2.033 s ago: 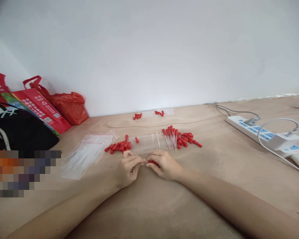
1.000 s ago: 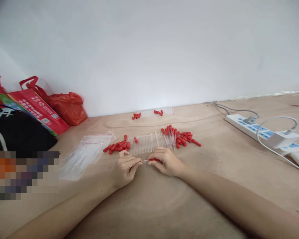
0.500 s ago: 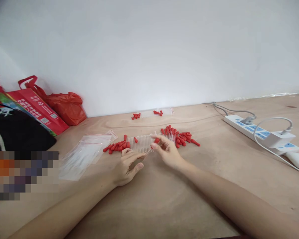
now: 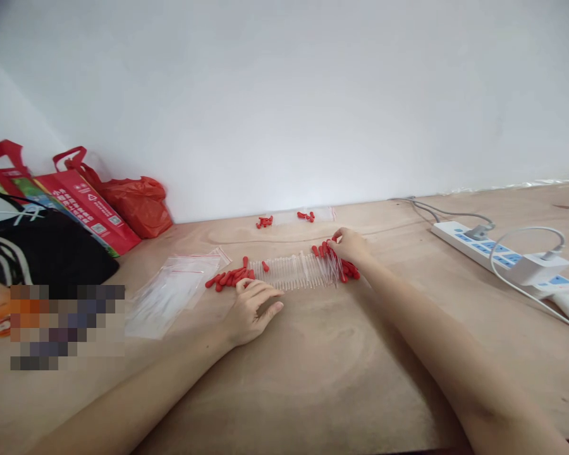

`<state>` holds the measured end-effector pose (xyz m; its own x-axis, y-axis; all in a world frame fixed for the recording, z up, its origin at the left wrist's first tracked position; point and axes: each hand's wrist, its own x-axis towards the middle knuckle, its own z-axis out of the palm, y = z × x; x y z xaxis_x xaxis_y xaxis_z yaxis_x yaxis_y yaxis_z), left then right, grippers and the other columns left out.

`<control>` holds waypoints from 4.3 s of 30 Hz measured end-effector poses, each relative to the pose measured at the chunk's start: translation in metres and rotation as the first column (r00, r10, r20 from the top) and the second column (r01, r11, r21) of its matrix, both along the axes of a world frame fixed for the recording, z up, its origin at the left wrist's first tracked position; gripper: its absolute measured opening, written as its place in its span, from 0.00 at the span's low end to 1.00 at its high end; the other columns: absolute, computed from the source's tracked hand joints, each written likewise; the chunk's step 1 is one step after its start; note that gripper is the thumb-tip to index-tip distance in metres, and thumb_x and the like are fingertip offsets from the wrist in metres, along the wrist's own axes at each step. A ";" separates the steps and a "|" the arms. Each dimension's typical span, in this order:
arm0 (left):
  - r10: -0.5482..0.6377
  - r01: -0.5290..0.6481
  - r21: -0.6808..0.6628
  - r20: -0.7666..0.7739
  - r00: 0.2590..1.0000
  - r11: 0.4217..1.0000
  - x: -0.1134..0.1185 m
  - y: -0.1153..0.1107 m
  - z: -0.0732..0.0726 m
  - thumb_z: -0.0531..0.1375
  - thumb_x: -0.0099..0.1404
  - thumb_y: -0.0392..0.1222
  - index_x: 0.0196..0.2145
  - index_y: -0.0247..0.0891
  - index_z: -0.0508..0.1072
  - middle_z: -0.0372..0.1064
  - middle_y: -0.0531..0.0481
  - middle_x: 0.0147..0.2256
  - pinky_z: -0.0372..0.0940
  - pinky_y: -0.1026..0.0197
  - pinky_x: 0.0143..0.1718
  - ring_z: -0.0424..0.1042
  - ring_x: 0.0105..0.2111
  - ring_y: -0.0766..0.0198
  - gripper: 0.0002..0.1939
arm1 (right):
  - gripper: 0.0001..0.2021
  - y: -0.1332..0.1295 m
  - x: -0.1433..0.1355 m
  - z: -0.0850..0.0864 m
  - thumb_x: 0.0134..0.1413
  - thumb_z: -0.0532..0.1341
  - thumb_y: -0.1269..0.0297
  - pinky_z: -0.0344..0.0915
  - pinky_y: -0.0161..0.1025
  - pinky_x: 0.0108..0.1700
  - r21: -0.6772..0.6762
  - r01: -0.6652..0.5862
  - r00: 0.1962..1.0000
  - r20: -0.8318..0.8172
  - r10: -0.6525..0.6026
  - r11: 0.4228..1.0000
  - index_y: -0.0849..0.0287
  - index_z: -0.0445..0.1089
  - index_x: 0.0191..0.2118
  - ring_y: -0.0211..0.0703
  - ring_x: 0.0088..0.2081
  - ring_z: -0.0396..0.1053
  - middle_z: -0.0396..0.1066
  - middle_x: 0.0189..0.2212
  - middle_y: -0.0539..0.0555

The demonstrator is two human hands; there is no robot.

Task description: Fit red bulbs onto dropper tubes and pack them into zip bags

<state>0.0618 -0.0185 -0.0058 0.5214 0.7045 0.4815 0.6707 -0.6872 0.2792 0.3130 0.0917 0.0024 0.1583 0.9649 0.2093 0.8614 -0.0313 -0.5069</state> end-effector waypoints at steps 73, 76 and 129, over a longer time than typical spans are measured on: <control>0.527 -0.586 -0.089 -0.344 0.777 0.805 0.096 0.086 0.017 0.55 0.53 0.48 0.28 0.33 0.73 0.68 0.35 0.37 0.47 0.48 0.42 0.61 0.42 0.47 0.15 | 0.10 -0.055 0.020 -0.010 0.45 0.54 0.59 0.56 0.36 0.30 0.107 0.017 0.994 0.101 -0.028 0.994 0.57 0.68 0.24 0.43 0.30 0.67 0.71 0.26 0.52; 0.532 -0.598 -0.107 -0.353 0.770 0.795 0.100 0.090 0.016 0.55 0.53 0.46 0.29 0.31 0.73 0.68 0.34 0.36 0.48 0.48 0.42 0.62 0.41 0.47 0.15 | 0.09 -0.054 0.020 -0.011 0.45 0.55 0.59 0.57 0.36 0.31 0.116 0.007 0.994 0.105 -0.020 0.993 0.57 0.68 0.24 0.43 0.31 0.67 0.70 0.27 0.53; -0.121 0.113 0.227 0.024 0.992 0.967 -0.010 0.010 -0.006 0.49 0.65 0.38 0.36 0.38 0.69 0.70 0.53 0.27 0.49 0.59 0.35 0.65 0.26 0.70 0.10 | 0.06 -0.102 -0.058 -0.024 0.54 0.52 0.69 0.63 0.34 0.33 0.461 -0.689 0.617 -0.032 0.787 0.559 0.61 0.65 0.35 0.37 0.31 0.63 0.64 0.30 0.55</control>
<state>0.0517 -0.0089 -0.0122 0.5722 0.5112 0.6412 0.5737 -0.8083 0.1324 0.2554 -0.0104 -0.0219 -0.4876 0.6091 0.6255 0.3597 0.7929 -0.4918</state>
